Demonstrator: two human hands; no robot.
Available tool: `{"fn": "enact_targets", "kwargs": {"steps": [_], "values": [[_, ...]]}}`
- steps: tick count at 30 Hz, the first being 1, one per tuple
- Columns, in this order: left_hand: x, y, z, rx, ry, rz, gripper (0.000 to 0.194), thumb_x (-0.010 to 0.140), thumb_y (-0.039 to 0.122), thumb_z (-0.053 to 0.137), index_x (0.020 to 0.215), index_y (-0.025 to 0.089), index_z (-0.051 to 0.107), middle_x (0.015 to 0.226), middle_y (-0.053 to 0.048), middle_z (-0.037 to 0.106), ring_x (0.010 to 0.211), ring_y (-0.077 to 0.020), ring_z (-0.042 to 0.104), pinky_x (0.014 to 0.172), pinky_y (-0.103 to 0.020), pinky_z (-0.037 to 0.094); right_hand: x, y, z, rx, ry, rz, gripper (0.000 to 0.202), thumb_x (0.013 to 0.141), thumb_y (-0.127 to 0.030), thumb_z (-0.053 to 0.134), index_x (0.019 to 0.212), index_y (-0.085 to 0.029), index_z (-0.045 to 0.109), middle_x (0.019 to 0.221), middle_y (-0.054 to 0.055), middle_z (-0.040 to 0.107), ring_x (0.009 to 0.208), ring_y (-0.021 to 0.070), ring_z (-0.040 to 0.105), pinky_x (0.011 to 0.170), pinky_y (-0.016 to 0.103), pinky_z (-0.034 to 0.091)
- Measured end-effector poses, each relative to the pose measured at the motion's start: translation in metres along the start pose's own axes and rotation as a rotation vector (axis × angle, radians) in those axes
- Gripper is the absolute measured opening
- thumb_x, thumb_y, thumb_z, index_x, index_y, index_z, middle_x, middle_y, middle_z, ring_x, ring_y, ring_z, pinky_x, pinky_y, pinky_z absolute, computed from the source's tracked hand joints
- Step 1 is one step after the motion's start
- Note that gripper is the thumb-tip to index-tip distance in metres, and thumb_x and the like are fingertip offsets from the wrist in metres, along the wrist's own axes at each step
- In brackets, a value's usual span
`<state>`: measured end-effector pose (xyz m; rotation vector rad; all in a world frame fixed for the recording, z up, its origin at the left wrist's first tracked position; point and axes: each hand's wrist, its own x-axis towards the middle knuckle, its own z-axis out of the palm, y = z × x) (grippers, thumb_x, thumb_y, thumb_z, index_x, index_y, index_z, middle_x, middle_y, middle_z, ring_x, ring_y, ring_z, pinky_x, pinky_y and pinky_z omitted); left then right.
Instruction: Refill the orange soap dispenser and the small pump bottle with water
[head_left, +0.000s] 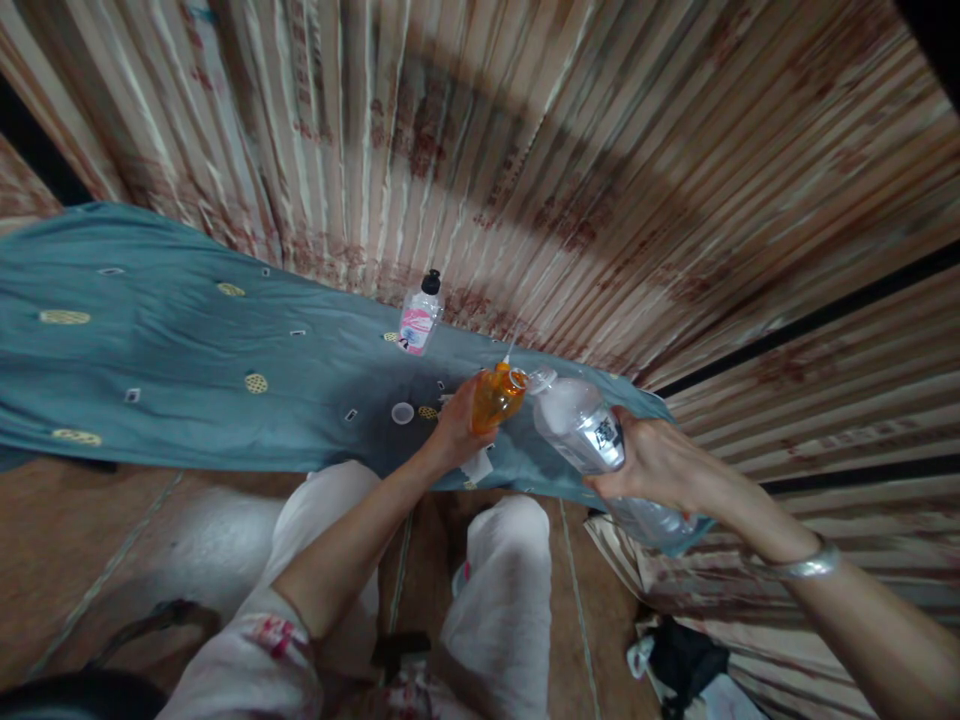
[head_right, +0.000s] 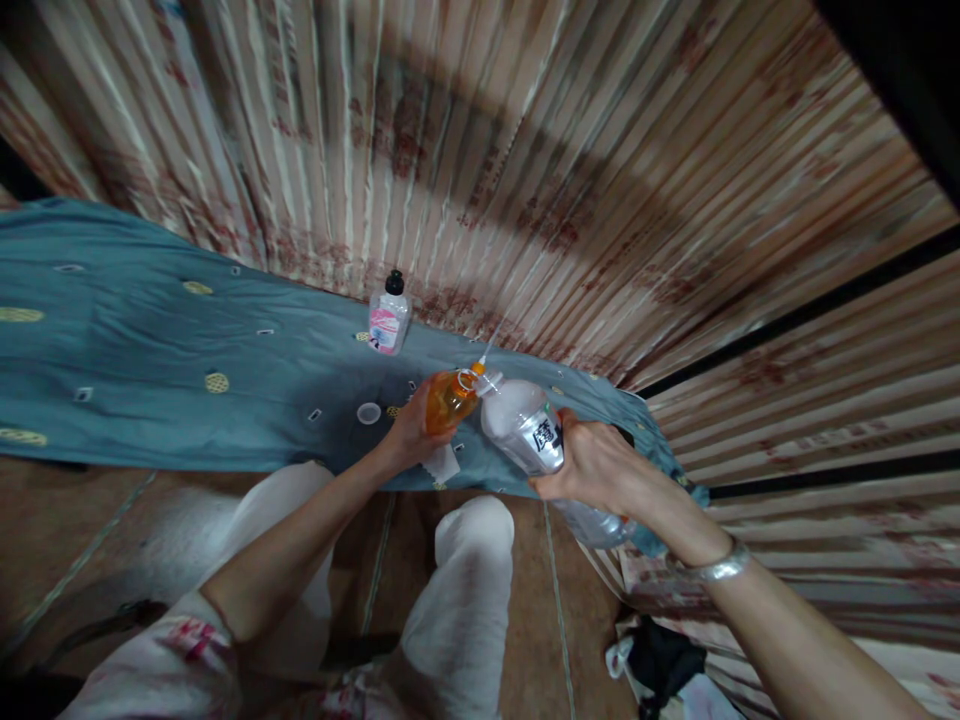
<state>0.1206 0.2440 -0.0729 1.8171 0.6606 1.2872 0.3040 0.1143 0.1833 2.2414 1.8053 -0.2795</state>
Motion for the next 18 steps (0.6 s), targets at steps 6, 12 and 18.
{"fn": "enact_targets", "kwargs": {"steps": [6,12,18], "values": [[0.0004,0.0,0.0015,-0.009,0.013,-0.018,0.089,0.078,0.015,0.08,0.161,0.027,0.049,0.158,-0.013,0.068,0.148,-0.0369,0.067,0.131,-0.063,0.054,-0.0012,-0.0009,-0.0009,0.016,-0.017,0.004,0.056,0.07,-0.053,0.081,0.112,-0.019,0.068,0.062,-0.004,0.062,0.062,0.0291,0.072,0.056,0.034,0.043],[-0.0002,0.0011,-0.0005,-0.009,-0.013,-0.041,0.09,0.079,0.018,0.078,0.162,0.024,0.047,0.161,-0.017,0.066,0.151,-0.0375,0.065,0.133,-0.065,0.052,-0.0019,-0.0025,-0.0018,0.047,-0.029,0.006,0.055,0.069,-0.054,0.08,0.111,-0.019,0.067,0.065,-0.001,0.064,0.064,0.0307,0.073,0.057,0.034,0.044],[0.0004,0.0021,0.0,-0.003,-0.006,-0.043,0.09,0.078,0.018,0.078,0.162,0.023,0.046,0.16,-0.017,0.067,0.151,-0.0377,0.065,0.131,-0.067,0.052,-0.001,-0.0025,-0.0027,0.016,-0.001,-0.001,0.055,0.068,-0.053,0.079,0.109,-0.02,0.065,0.065,-0.001,0.063,0.068,0.0307,0.072,0.061,0.035,0.046]]}}
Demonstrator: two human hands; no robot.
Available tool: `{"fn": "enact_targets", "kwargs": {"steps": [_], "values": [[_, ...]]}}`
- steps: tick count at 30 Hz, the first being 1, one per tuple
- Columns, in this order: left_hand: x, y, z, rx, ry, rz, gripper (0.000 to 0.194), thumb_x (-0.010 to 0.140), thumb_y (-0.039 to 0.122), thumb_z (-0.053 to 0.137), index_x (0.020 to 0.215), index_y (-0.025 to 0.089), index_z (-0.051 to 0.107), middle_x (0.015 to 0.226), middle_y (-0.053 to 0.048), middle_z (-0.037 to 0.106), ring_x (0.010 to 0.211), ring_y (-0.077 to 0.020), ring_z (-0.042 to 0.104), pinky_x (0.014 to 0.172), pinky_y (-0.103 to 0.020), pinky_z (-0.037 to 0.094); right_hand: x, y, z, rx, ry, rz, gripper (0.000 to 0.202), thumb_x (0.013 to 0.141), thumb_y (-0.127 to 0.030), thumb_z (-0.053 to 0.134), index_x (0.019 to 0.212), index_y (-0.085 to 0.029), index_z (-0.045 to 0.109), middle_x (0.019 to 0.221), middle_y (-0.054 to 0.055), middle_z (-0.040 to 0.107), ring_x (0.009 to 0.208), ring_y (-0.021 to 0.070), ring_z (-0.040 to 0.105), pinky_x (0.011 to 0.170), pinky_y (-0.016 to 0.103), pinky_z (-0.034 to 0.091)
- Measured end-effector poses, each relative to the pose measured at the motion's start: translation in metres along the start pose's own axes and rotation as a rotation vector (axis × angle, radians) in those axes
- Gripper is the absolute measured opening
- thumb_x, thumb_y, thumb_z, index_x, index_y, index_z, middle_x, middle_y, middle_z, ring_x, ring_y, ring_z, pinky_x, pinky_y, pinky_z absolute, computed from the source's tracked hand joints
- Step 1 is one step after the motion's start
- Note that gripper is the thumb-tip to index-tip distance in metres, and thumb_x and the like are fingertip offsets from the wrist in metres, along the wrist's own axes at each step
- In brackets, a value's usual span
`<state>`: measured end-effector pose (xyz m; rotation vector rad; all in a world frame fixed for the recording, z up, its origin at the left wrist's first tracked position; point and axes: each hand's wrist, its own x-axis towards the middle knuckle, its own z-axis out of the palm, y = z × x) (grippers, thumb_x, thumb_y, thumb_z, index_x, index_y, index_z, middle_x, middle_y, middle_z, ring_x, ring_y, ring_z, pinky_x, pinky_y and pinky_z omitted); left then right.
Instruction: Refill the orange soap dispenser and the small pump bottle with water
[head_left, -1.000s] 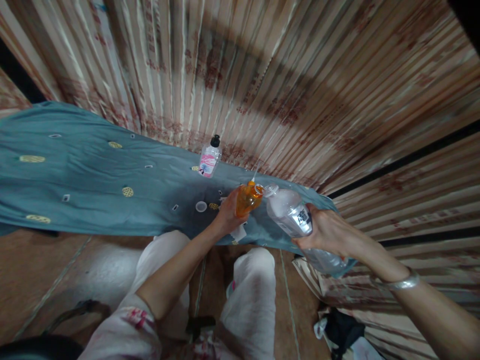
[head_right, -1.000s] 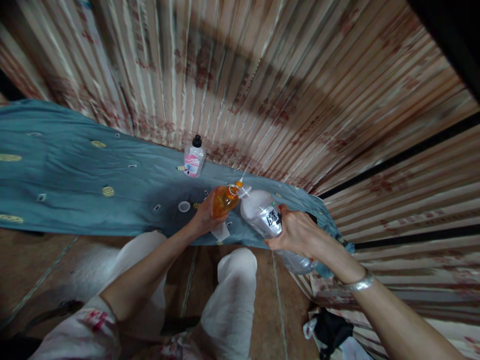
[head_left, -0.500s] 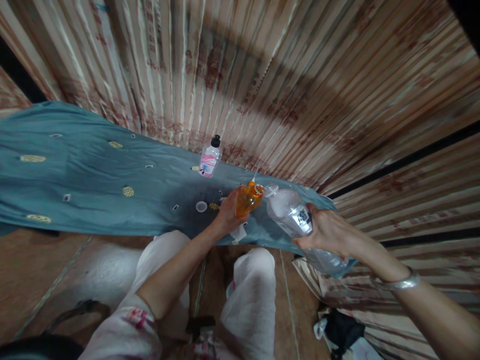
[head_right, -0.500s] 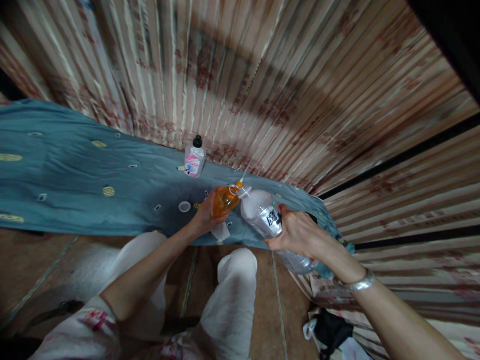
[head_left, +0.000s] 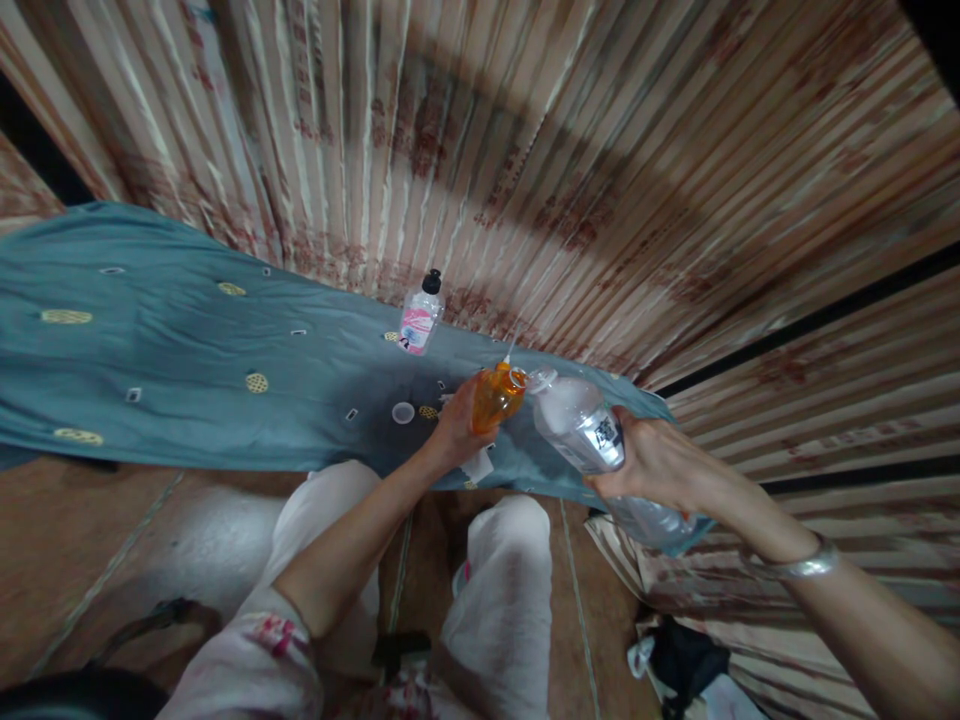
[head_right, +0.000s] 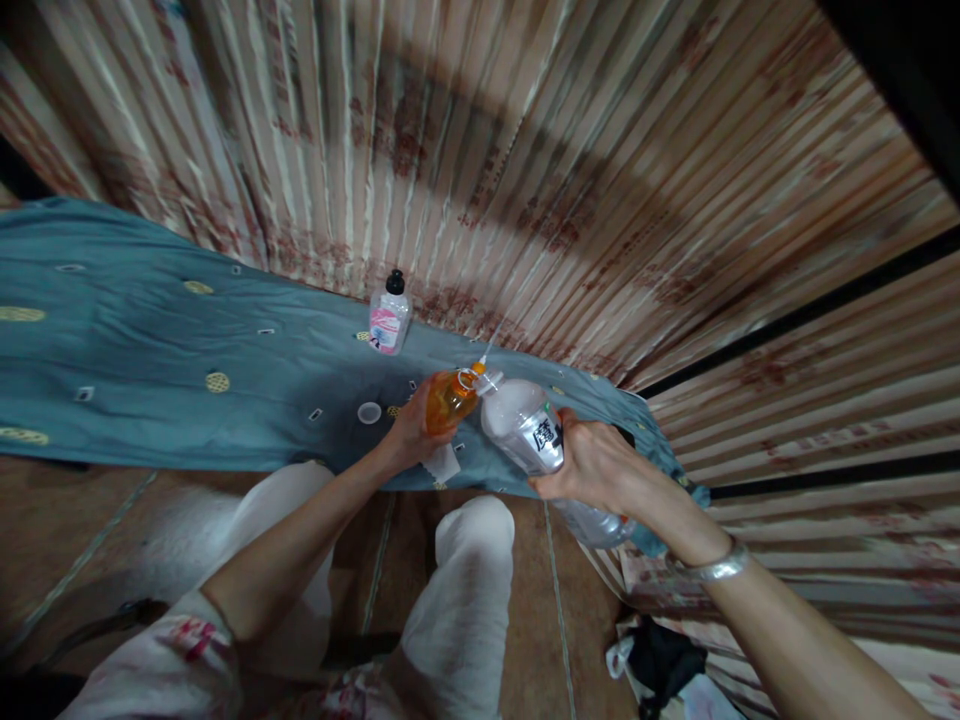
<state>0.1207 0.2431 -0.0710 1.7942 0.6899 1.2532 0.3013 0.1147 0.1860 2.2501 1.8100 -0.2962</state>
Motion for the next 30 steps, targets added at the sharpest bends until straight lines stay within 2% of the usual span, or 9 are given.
{"fn": "enact_targets", "kwargs": {"steps": [7,14,17,25,30], "values": [[-0.0005,0.0043,-0.0007,-0.013,-0.012,-0.042,0.092,0.077,0.015,0.079,0.163,0.024,0.046,0.162,-0.017,0.065,0.15,-0.0376,0.066,0.131,-0.065,0.053,0.0007,0.0007,0.001,0.001,-0.01,-0.01,0.053,0.068,-0.055,0.078,0.106,-0.022,0.064,0.067,-0.002,0.064,0.066,0.0278,0.07,0.059,0.034,0.044],[-0.0011,0.0002,-0.0008,-0.035,0.006,-0.017,0.092,0.077,0.016,0.081,0.163,0.026,0.05,0.16,-0.014,0.067,0.149,-0.0385,0.067,0.131,-0.063,0.054,0.0015,0.0033,0.0026,0.017,0.017,-0.029,0.05,0.066,-0.054,0.08,0.102,-0.023,0.064,0.065,-0.001,0.066,0.064,0.0278,0.07,0.058,0.033,0.044],[-0.0007,0.0008,-0.0013,-0.025,0.006,-0.003,0.092,0.078,0.016,0.081,0.164,0.024,0.05,0.159,-0.016,0.067,0.148,-0.0384,0.067,0.131,-0.064,0.054,0.0006,0.0022,0.0018,0.029,0.013,-0.019,0.05,0.067,-0.053,0.079,0.103,-0.023,0.064,0.064,-0.002,0.065,0.062,0.0278,0.07,0.057,0.033,0.044],[-0.0007,0.004,-0.0036,-0.014,-0.012,-0.016,0.092,0.078,0.017,0.077,0.163,0.023,0.044,0.161,-0.017,0.066,0.15,-0.0387,0.066,0.131,-0.067,0.052,-0.0008,-0.0022,-0.0021,0.031,-0.005,-0.009,0.043,0.068,-0.05,0.081,0.098,-0.025,0.063,0.056,-0.007,0.054,0.056,0.0257,0.065,0.053,0.032,0.04],[-0.0002,0.0012,-0.0015,-0.016,-0.014,-0.026,0.091,0.077,0.017,0.078,0.161,0.021,0.045,0.16,-0.018,0.066,0.15,-0.0412,0.066,0.131,-0.068,0.052,-0.0014,-0.0052,-0.0032,0.014,-0.009,0.012,0.046,0.067,-0.051,0.082,0.099,-0.024,0.062,0.062,-0.004,0.06,0.063,0.0269,0.069,0.056,0.032,0.043]]}}
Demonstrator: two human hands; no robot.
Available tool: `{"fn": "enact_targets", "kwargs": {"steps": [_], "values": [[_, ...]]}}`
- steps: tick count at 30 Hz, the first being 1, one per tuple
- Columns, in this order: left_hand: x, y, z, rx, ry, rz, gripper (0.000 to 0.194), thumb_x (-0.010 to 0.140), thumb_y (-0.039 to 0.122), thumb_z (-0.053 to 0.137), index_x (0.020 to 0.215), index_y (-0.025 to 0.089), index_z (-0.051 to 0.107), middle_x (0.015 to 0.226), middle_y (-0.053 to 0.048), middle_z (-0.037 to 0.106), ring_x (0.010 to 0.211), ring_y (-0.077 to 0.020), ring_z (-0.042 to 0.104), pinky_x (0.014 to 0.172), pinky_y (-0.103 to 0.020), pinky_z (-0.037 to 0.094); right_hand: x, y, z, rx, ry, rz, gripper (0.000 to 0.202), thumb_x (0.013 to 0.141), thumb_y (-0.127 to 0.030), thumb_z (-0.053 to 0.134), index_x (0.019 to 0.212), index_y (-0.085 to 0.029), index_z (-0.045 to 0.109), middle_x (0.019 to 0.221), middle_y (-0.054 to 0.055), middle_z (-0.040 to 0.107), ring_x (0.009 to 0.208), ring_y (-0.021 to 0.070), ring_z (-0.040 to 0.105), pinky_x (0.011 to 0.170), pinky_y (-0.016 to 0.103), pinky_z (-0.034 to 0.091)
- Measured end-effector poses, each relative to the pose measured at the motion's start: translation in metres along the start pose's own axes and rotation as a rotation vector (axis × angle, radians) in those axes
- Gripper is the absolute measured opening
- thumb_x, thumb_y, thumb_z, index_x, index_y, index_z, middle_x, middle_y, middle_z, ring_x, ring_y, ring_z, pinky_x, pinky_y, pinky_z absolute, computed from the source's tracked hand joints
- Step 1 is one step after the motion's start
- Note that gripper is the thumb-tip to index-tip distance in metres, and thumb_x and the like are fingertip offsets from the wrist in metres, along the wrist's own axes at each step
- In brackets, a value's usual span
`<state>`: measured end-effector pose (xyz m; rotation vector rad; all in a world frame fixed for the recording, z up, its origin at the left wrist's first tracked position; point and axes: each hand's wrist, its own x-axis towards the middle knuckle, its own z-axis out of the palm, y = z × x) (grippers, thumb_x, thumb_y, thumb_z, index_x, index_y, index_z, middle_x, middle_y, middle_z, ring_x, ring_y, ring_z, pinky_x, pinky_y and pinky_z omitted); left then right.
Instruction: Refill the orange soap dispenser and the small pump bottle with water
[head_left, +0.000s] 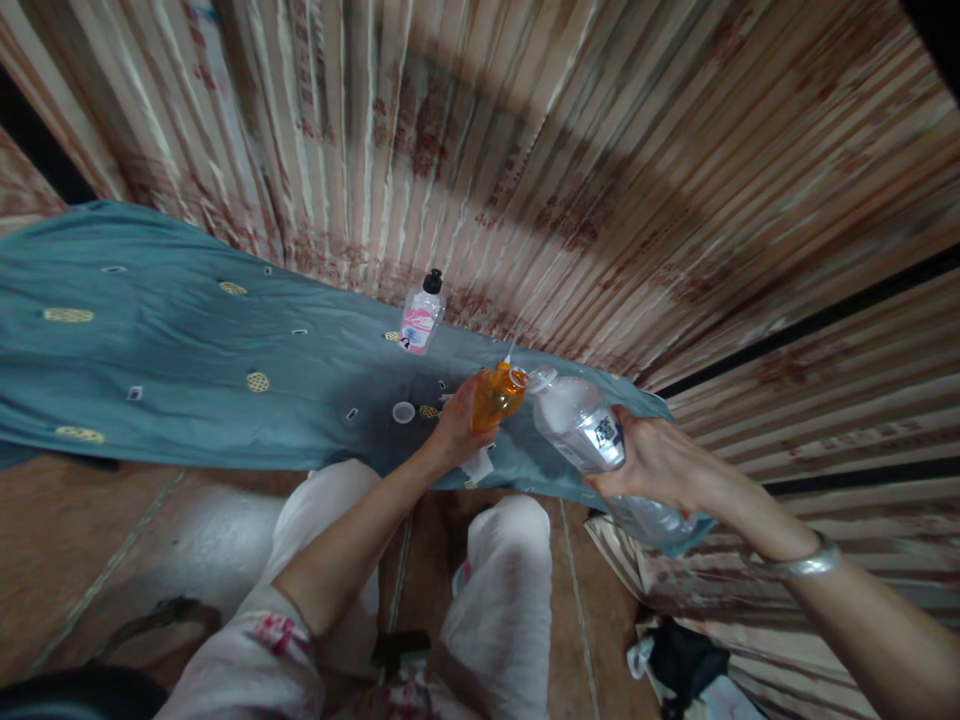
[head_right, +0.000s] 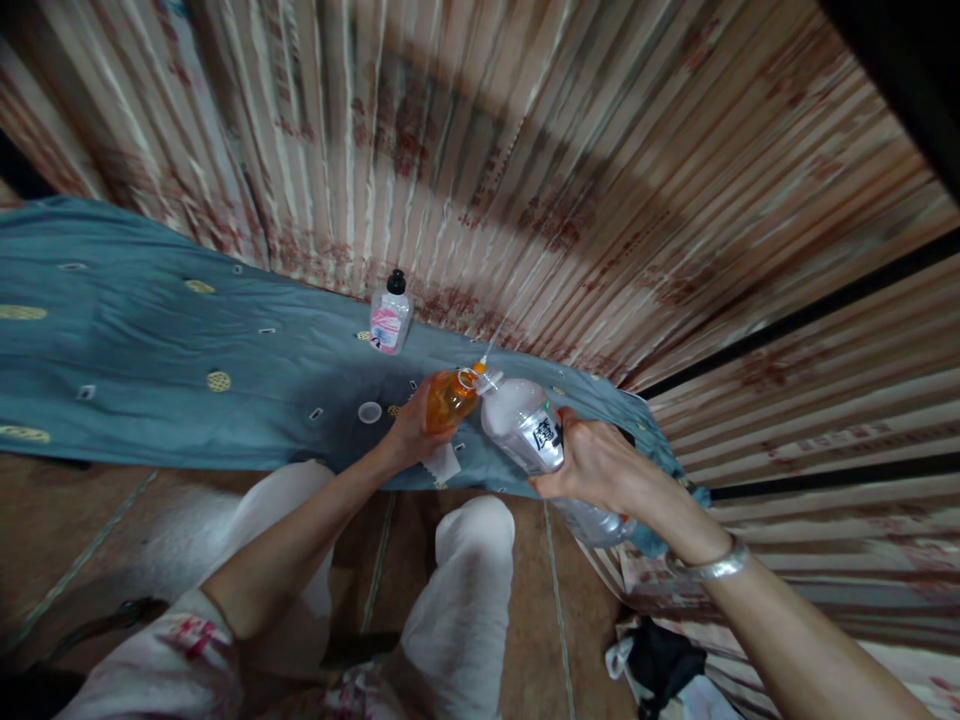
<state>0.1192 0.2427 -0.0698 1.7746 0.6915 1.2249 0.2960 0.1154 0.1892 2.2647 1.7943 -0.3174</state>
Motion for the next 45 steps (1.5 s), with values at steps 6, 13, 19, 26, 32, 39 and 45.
{"fn": "enact_targets", "kwargs": {"steps": [6,13,19,26,32,39,45], "values": [[0.001,-0.001,0.001,0.028,0.006,0.01,0.091,0.077,0.016,0.078,0.161,0.023,0.043,0.162,-0.019,0.065,0.152,-0.0389,0.065,0.131,-0.067,0.052,0.002,0.007,0.003,0.02,0.018,-0.047,0.044,0.069,-0.053,0.08,0.099,-0.025,0.063,0.058,-0.006,0.059,0.056,0.024,0.065,0.052,0.031,0.042],[-0.001,0.001,-0.001,0.007,0.013,0.002,0.091,0.079,0.016,0.079,0.162,0.024,0.046,0.16,-0.016,0.067,0.148,-0.0372,0.068,0.131,-0.064,0.054,0.002,0.006,0.003,0.035,0.019,-0.048,0.046,0.067,-0.054,0.08,0.099,-0.025,0.062,0.059,-0.005,0.058,0.059,0.0254,0.066,0.054,0.032,0.042],[0.0,0.002,-0.001,0.001,0.015,-0.011,0.091,0.079,0.016,0.079,0.163,0.026,0.046,0.16,-0.016,0.067,0.147,-0.0371,0.068,0.13,-0.065,0.054,0.002,0.002,0.002,-0.009,0.004,-0.019,0.047,0.067,-0.054,0.078,0.1,-0.025,0.06,0.065,-0.003,0.061,0.064,0.0272,0.069,0.058,0.033,0.044],[0.001,0.0,0.0,0.016,0.019,-0.006,0.091,0.078,0.016,0.08,0.163,0.021,0.047,0.159,-0.019,0.066,0.147,-0.038,0.068,0.129,-0.063,0.055,0.002,0.001,0.0,-0.02,-0.007,-0.023,0.048,0.069,-0.056,0.078,0.102,-0.024,0.063,0.063,-0.003,0.061,0.064,0.0274,0.07,0.057,0.034,0.045],[0.0,-0.002,0.0,0.007,0.045,0.028,0.091,0.078,0.016,0.081,0.162,0.023,0.047,0.157,-0.016,0.067,0.146,-0.0382,0.068,0.13,-0.064,0.055,0.003,0.002,0.001,-0.016,0.014,-0.046,0.052,0.069,-0.054,0.081,0.107,-0.021,0.066,0.065,-0.002,0.065,0.063,0.0276,0.072,0.056,0.033,0.046],[0.0,-0.004,0.0,0.04,0.033,0.038,0.089,0.08,0.015,0.078,0.162,0.022,0.046,0.16,-0.017,0.066,0.149,-0.037,0.067,0.131,-0.064,0.054,0.0,-0.004,-0.003,-0.044,-0.052,0.009,0.054,0.076,-0.051,0.08,0.118,-0.018,0.067,0.064,-0.001,0.066,0.059,0.029,0.07,0.054,0.034,0.043],[0.0,-0.01,0.001,0.07,0.032,0.049,0.091,0.082,0.02,0.079,0.165,0.022,0.043,0.161,-0.018,0.065,0.149,-0.0378,0.066,0.13,-0.065,0.055,0.0,-0.007,-0.007,-0.047,-0.079,0.021,0.053,0.078,-0.051,0.081,0.118,-0.018,0.066,0.06,-0.002,0.064,0.054,0.0283,0.068,0.052,0.034,0.043]]}}
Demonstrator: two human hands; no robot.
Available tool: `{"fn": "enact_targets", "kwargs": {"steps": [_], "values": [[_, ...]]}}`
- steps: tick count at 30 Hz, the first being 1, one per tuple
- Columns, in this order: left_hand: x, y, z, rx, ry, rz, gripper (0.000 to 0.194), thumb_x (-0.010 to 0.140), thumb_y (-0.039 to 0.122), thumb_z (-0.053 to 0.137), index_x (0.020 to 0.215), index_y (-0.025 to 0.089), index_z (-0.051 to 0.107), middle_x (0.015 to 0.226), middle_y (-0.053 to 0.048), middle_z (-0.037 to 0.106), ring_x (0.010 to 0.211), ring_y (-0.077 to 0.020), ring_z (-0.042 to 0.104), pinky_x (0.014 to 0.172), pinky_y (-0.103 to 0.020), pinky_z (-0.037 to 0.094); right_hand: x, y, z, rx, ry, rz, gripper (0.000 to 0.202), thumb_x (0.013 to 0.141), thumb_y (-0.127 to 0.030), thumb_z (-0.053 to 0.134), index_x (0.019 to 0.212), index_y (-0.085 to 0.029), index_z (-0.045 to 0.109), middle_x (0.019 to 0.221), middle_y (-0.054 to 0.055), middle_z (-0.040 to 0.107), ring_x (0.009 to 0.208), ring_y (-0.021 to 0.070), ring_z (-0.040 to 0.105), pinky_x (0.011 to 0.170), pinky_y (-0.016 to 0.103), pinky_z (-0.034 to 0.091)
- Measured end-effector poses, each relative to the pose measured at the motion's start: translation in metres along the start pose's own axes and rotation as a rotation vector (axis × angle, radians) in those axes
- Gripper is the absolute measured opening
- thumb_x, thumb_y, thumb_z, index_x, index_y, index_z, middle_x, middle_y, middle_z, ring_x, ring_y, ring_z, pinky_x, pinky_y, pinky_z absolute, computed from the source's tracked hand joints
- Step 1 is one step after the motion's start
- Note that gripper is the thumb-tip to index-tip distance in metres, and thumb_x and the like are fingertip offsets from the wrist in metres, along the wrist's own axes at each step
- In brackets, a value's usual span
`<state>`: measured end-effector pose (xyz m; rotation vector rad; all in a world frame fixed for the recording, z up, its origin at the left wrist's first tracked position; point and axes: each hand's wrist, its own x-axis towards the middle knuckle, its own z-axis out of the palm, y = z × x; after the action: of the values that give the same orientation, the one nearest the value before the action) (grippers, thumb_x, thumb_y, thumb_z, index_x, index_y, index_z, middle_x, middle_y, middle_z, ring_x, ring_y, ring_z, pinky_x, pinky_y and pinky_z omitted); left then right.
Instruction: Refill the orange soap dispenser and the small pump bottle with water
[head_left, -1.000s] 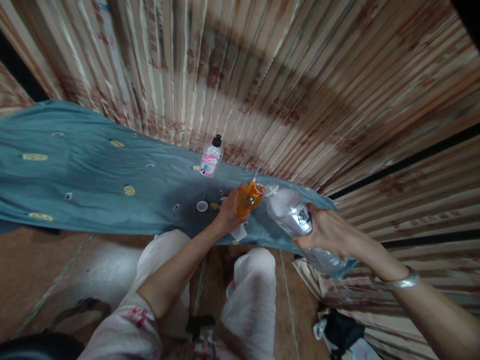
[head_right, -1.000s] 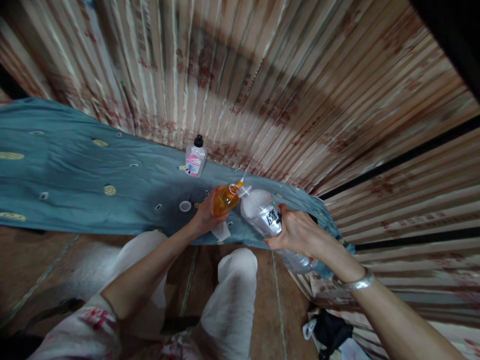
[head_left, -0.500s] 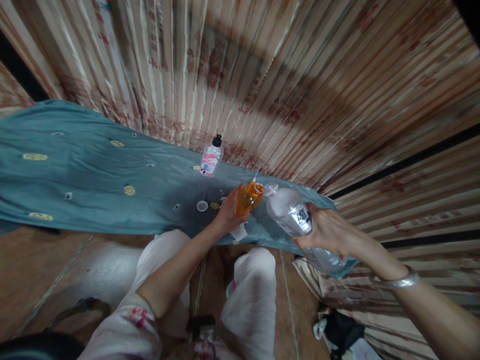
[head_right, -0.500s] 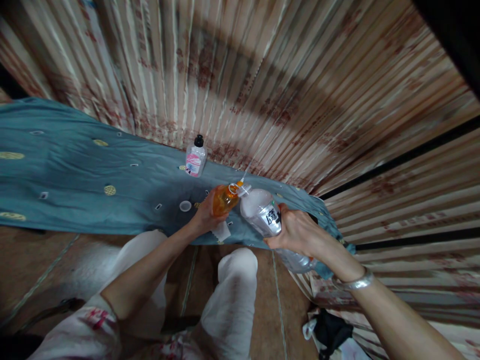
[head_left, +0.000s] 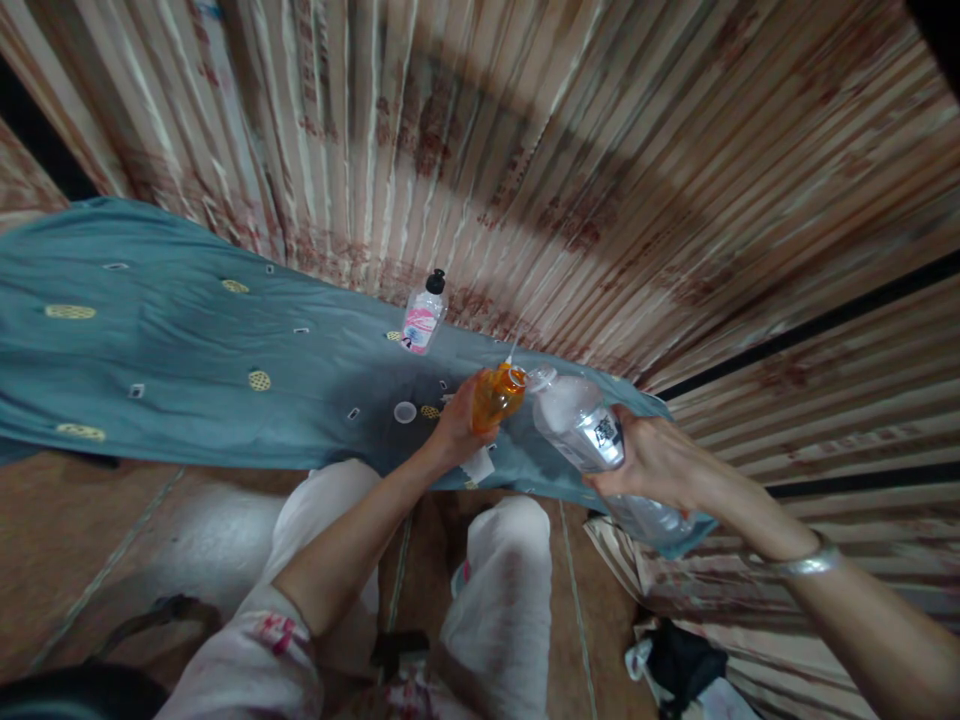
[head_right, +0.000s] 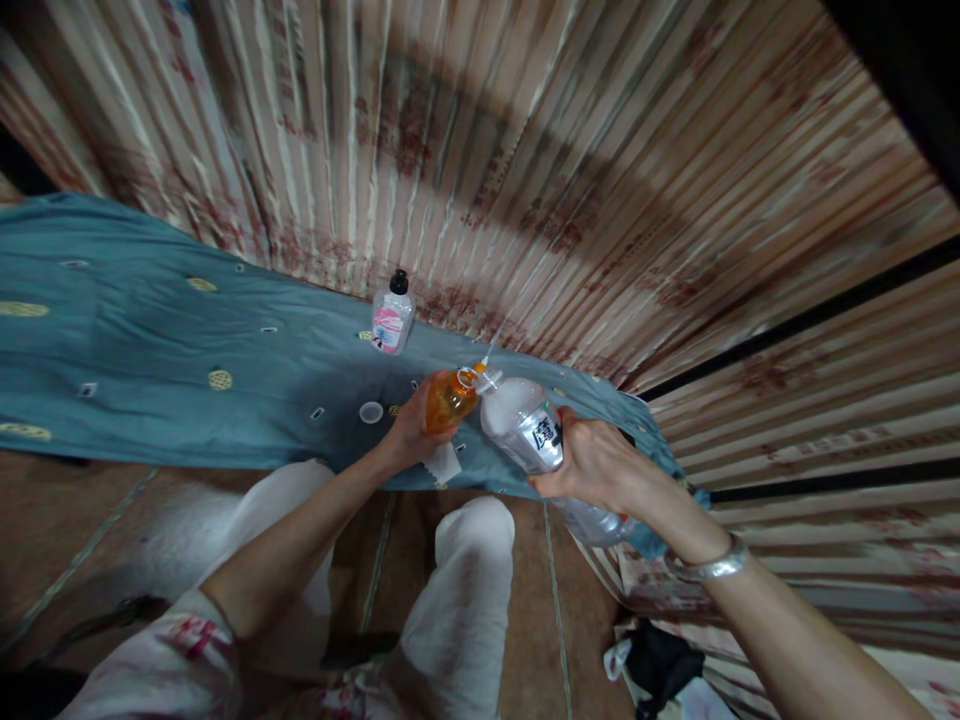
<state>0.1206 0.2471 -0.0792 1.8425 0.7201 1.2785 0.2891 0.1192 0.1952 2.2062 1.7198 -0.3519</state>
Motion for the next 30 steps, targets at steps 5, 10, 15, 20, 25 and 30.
{"fn": "enact_targets", "kwargs": {"steps": [5,10,15,20,25,30], "values": [[0.0,0.0,0.0,-0.008,-0.001,0.026,0.09,0.083,0.02,0.079,0.165,0.022,0.043,0.161,-0.017,0.065,0.149,-0.0364,0.066,0.131,-0.064,0.054,0.001,0.001,0.002,-0.028,0.041,-0.008,0.05,0.075,-0.05,0.082,0.111,-0.019,0.065,0.067,-0.001,0.067,0.065,0.0289,0.073,0.057,0.033,0.045],[0.002,0.002,0.0,-0.001,0.009,0.013,0.09,0.08,0.017,0.079,0.164,0.025,0.045,0.158,-0.015,0.067,0.148,-0.0369,0.067,0.131,-0.065,0.054,0.002,0.001,0.003,-0.022,0.053,-0.016,0.051,0.073,-0.05,0.081,0.11,-0.02,0.066,0.07,0.0,0.069,0.068,0.0287,0.073,0.059,0.033,0.046],[0.001,0.007,-0.002,0.013,-0.001,-0.026,0.091,0.079,0.014,0.08,0.163,0.022,0.047,0.157,-0.018,0.068,0.144,-0.0385,0.07,0.127,-0.064,0.057,0.001,-0.001,0.002,-0.057,0.046,-0.003,0.054,0.074,-0.051,0.081,0.114,-0.018,0.066,0.068,0.0,0.068,0.067,0.0292,0.073,0.058,0.033,0.046],[0.001,0.01,-0.003,-0.015,0.004,-0.033,0.091,0.079,0.013,0.081,0.163,0.02,0.046,0.156,-0.019,0.068,0.142,-0.0378,0.071,0.125,-0.062,0.059,0.0,-0.003,0.0,-0.035,0.014,0.013,0.052,0.078,-0.048,0.081,0.118,-0.018,0.065,0.067,-0.002,0.067,0.057,0.0256,0.069,0.052,0.032,0.043],[0.0,0.012,-0.003,-0.027,0.005,-0.032,0.092,0.08,0.014,0.08,0.164,0.023,0.044,0.157,-0.017,0.068,0.143,-0.0374,0.071,0.126,-0.063,0.059,0.0,-0.005,-0.001,-0.041,-0.008,0.037,0.057,0.081,-0.045,0.084,0.124,-0.015,0.064,0.065,-0.003,0.066,0.055,0.0257,0.069,0.049,0.032,0.044],[0.001,0.014,-0.004,0.002,-0.01,-0.058,0.092,0.079,0.012,0.079,0.164,0.022,0.043,0.158,-0.018,0.067,0.144,-0.0375,0.07,0.127,-0.062,0.058,-0.002,-0.006,-0.002,-0.055,0.006,0.016,0.05,0.082,-0.044,0.085,0.12,-0.017,0.067,0.061,-0.003,0.066,0.055,0.026,0.07,0.049,0.032,0.044]]}}
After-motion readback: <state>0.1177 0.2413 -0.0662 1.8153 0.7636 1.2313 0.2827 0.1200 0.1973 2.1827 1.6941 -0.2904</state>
